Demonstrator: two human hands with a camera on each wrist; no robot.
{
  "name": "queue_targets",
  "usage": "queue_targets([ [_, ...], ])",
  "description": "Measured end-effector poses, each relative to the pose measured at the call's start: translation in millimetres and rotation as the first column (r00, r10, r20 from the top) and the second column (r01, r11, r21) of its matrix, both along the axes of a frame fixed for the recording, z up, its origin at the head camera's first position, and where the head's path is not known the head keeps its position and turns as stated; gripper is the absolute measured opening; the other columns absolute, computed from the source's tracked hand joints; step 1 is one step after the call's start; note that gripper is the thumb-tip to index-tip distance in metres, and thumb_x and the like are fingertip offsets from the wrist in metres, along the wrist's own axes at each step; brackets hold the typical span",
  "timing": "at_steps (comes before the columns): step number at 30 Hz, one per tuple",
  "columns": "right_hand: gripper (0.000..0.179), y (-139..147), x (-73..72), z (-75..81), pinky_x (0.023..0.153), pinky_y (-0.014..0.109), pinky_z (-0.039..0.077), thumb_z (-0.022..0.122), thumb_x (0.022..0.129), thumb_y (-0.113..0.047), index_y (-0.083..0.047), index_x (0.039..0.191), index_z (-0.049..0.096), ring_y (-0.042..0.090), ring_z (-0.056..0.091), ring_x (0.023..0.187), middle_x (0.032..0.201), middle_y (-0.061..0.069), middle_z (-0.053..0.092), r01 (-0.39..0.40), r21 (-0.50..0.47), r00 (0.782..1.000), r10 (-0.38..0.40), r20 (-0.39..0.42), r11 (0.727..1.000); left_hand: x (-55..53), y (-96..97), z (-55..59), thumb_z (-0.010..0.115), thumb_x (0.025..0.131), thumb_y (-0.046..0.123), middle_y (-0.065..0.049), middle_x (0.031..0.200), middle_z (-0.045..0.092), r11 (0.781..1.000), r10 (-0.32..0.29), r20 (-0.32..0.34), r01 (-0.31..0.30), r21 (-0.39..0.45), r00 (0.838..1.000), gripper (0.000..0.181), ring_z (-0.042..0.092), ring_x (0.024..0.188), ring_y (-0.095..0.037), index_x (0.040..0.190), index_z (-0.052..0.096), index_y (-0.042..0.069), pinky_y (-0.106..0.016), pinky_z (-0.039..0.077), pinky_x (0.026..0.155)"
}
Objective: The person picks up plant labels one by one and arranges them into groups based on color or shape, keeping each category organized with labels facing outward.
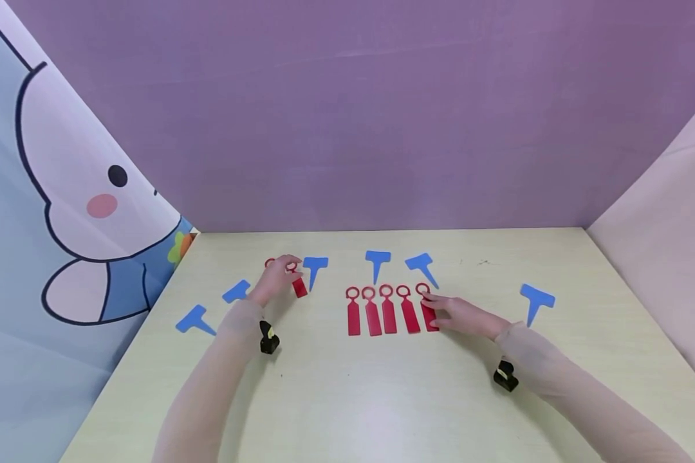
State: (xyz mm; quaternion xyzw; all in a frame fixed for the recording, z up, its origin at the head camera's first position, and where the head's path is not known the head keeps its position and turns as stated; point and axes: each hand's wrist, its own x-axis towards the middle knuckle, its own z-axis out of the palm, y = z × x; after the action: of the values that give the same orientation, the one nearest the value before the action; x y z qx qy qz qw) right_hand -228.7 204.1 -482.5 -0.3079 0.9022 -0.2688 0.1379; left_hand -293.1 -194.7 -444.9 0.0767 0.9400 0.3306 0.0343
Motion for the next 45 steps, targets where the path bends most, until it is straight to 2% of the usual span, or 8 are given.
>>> queue_targets([
  [11,0.054,0,0.5,0.5,0.086,0.035,0.045,0.064,0.080,-0.010,0.004,0.127,0.043,0.039,0.033,0.122,0.137,0.020,0.033,0.005,-0.010,1.000,-0.005,0.016,1.000,-7.7,-10.2,-7.5,0.056,0.086,0.009,-0.021,0.121,0.049,0.995,0.086,0.050,-0.089,0.051,0.995,0.038,0.043,0.113,-0.034,0.121,0.046,-0.002,-0.046,0.034,0.097],
  [15,0.054,0,0.2,0.5,0.087,0.035,0.045,0.064,0.080,-0.011,0.003,0.127,0.043,0.039,0.033,0.122,0.137,0.020,0.033,0.010,-0.010,1.000,-0.010,0.017,1.000,-8.0,-12.0,-10.0,0.056,0.086,0.007,-0.023,0.120,0.048,0.990,0.101,0.059,-0.106,0.091,0.993,0.037,0.045,0.112,-0.036,0.119,0.046,-0.005,-0.046,0.036,0.095],
  [21,0.054,0,0.2,0.2,0.088,0.036,0.044,0.064,0.080,-0.011,0.003,0.128,0.043,0.039,0.032,0.123,0.138,0.019,0.032,0.014,-0.014,1.000,-0.014,0.021,1.000,-11.5,-13.2,-14.4,0.057,0.085,0.007,-0.024,0.124,0.044,0.982,0.115,0.097,-0.128,0.140,0.989,0.044,0.047,0.110,-0.037,0.124,0.041,-0.006,-0.044,0.040,0.092],
  [27,0.054,1,0.2,-0.9,0.090,0.038,0.042,0.064,0.081,-0.011,0.002,0.129,0.042,0.039,0.030,0.124,0.138,0.018,0.032,0.012,-0.003,1.000,-0.012,0.025,1.000,-16.9,-13.8,-18.3,0.058,0.085,0.009,-0.023,0.127,0.042,0.983,0.136,0.105,-0.147,0.105,0.985,0.049,0.047,0.106,-0.035,0.128,0.038,-0.004,-0.043,0.041,0.091],
  [33,0.054,1,-0.5,-1.8,0.089,0.037,0.043,0.064,0.080,-0.011,0.002,0.128,0.042,0.038,0.031,0.124,0.138,0.018,0.032,0.006,-0.006,1.000,-0.006,0.017,1.000,-19.8,-14.1,-20.6,0.060,0.083,0.009,-0.026,0.121,0.045,0.990,0.136,0.081,-0.140,0.037,0.987,0.051,0.044,0.101,-0.033,0.126,0.038,-0.008,-0.043,0.039,0.091],
  [41,0.053,2,-0.1,-1.3,0.089,0.038,0.043,0.063,0.081,-0.010,0.003,0.128,0.043,0.039,0.032,0.123,0.138,0.019,0.033,0.002,-0.014,1.000,-0.002,0.005,1.000,-23.0,-15.2,-23.9,0.061,0.082,0.009,-0.029,0.123,0.037,0.995,0.104,0.087,-0.103,-0.019,0.991,0.057,0.040,0.109,-0.037,0.127,0.033,-0.013,-0.045,0.035,0.096],
  [45,0.052,2,-0.5,-0.9,0.088,0.037,0.044,0.063,0.080,-0.009,0.004,0.127,0.043,0.041,0.033,0.121,0.137,0.021,0.033,-0.012,-0.019,1.000,0.012,-0.010,1.000,-25.0,-15.8,-25.0,0.061,0.082,0.011,-0.028,0.126,0.034,0.993,0.093,0.085,-0.086,-0.077,0.992,0.058,0.038,0.111,-0.038,0.127,0.033,-0.012,-0.045,0.035,0.096],
])
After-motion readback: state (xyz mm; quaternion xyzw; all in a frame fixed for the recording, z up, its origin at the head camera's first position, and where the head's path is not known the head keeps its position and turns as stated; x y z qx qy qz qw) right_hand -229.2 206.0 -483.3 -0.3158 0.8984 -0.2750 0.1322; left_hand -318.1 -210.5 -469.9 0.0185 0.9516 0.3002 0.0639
